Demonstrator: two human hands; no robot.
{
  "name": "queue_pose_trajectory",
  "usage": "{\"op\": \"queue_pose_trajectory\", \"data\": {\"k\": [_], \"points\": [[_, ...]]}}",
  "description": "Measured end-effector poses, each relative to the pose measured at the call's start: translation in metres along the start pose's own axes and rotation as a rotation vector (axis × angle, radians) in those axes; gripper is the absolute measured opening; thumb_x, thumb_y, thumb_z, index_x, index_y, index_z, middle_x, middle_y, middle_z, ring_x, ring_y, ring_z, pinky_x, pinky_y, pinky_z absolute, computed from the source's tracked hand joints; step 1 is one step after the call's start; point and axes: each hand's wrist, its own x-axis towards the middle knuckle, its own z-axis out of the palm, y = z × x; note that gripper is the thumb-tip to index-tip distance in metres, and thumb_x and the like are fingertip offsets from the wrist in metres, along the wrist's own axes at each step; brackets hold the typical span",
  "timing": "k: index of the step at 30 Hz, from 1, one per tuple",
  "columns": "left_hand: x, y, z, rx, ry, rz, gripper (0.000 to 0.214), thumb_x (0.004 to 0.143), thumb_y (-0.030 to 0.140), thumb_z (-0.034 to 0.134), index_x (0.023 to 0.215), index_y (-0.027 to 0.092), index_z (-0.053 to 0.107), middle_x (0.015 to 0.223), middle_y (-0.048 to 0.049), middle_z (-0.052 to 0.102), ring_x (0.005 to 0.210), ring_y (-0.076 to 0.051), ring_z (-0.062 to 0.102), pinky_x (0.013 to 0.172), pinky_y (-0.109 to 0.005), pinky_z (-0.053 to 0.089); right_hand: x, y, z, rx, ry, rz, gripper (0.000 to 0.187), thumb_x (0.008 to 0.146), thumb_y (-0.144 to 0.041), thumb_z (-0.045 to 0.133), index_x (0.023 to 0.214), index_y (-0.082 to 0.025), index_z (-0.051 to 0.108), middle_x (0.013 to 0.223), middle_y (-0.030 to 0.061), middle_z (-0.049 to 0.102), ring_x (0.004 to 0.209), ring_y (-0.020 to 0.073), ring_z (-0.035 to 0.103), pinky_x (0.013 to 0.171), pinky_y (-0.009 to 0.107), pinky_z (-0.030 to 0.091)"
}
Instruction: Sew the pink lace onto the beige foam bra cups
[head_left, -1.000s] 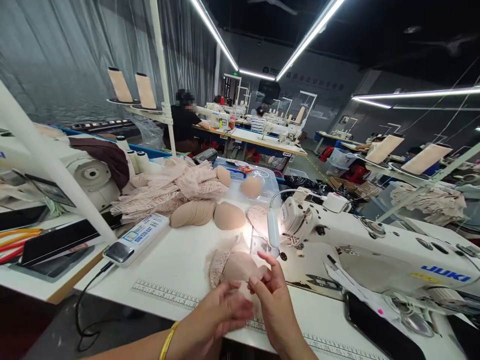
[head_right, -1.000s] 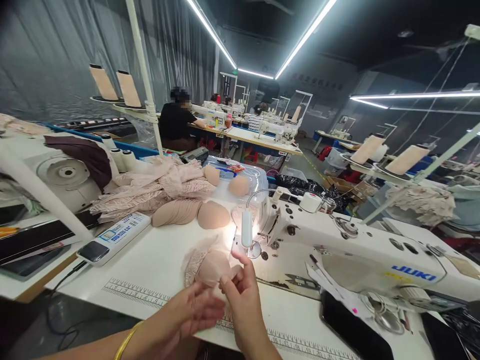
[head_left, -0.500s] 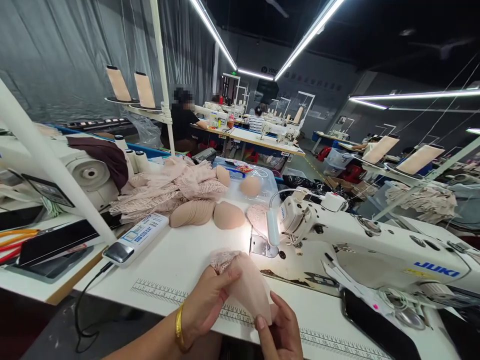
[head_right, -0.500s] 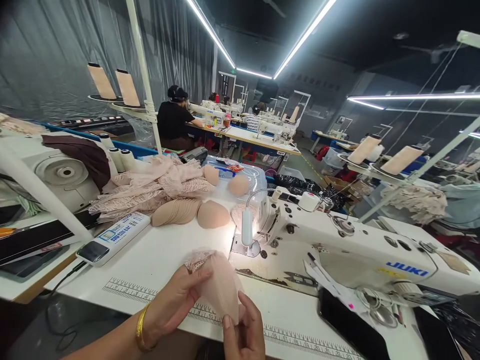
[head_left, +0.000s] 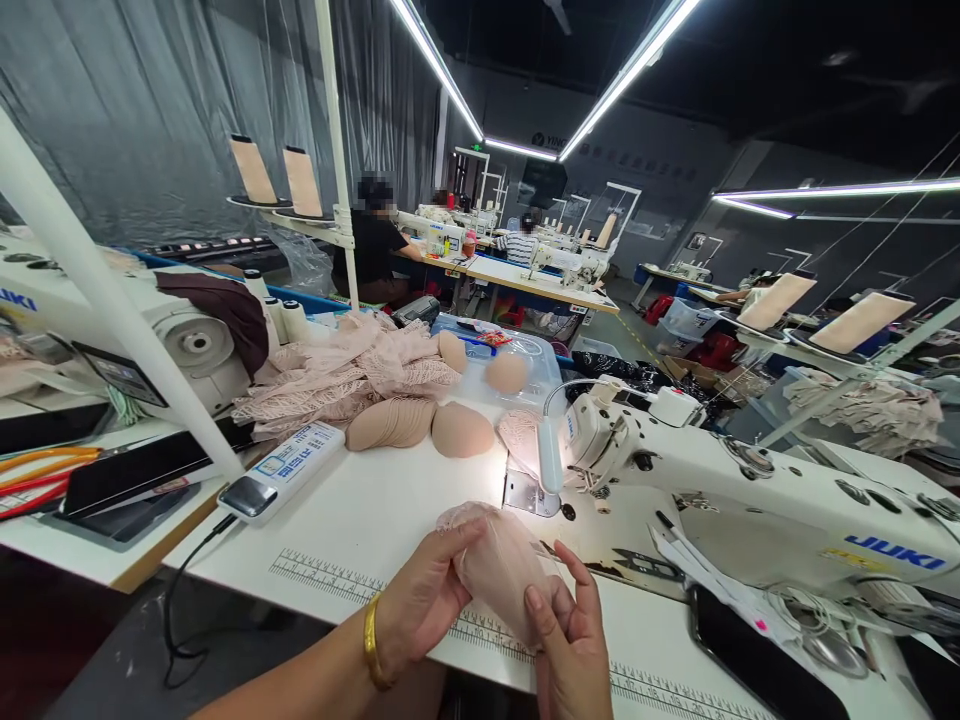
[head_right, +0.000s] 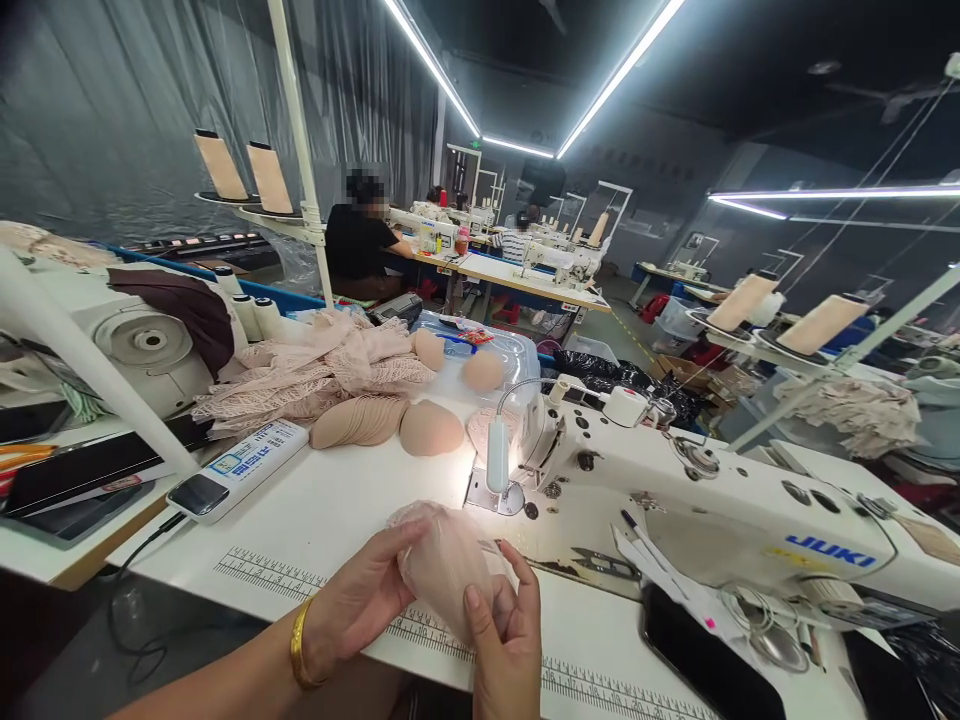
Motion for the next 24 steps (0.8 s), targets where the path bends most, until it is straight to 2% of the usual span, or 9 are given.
{"op": "queue_pose_trajectory", "data": {"k": [3,8,16,20,24], "points": [[0.001,-0.002,0.002,0.060,0.012,0.018,0.040,0.071,0.034,0.095,0.101,0.012,0.080,0.103,-0.0110,0.076,0.095,-0.023,0.067,0.083,-0.029,0.055,0.002,0.003,-0.003,0.003,0.012,-0.011,0.083,0.078,-0.055,0.088,0.145,-0.032,0.046,0.105,0.0032,0.074,0.103,0.0253,0.072,0.089,0.038,0.058],[0.007,-0.005,0.002,0.035,0.037,0.004,0.030,0.078,0.036,0.089,0.095,0.014,0.079,0.098,-0.0094,0.076,0.088,-0.021,0.068,0.079,-0.028,0.054,0.005,0.005,-0.006,0.027,0.012,-0.008,0.082,0.077,-0.055,0.088,0.145,-0.034,0.046,0.113,0.0044,0.072,0.111,0.0263,0.070,0.092,0.039,0.058],[0.006,-0.005,0.004,-0.042,0.052,-0.009,0.017,0.085,0.032,0.083,0.091,0.017,0.078,0.096,-0.0037,0.074,0.082,-0.016,0.064,0.076,-0.028,0.054,0.005,0.003,-0.007,0.057,0.005,0.009,0.077,0.078,-0.054,0.088,0.141,-0.032,0.049,0.104,0.0022,0.072,0.105,0.0247,0.072,0.092,0.039,0.058],[0.005,-0.005,0.007,0.016,0.045,0.042,0.027,0.075,0.032,0.091,0.093,0.016,0.080,0.099,-0.0061,0.076,0.089,-0.020,0.066,0.080,-0.028,0.054,0.006,0.007,-0.009,0.035,-0.013,0.003,0.074,0.078,-0.053,0.089,0.139,-0.032,0.054,0.106,0.0027,0.074,0.104,0.0246,0.072,0.091,0.038,0.059],[0.004,-0.004,0.009,0.104,0.058,0.042,0.040,0.066,0.035,0.096,0.095,0.012,0.082,0.101,-0.0121,0.078,0.095,-0.025,0.068,0.086,-0.031,0.055,0.008,0.009,-0.015,-0.064,-0.076,-0.045,0.061,0.079,-0.057,0.087,0.131,-0.029,0.070,0.130,0.0090,0.073,0.125,0.0319,0.065,0.102,0.045,0.055]]}}
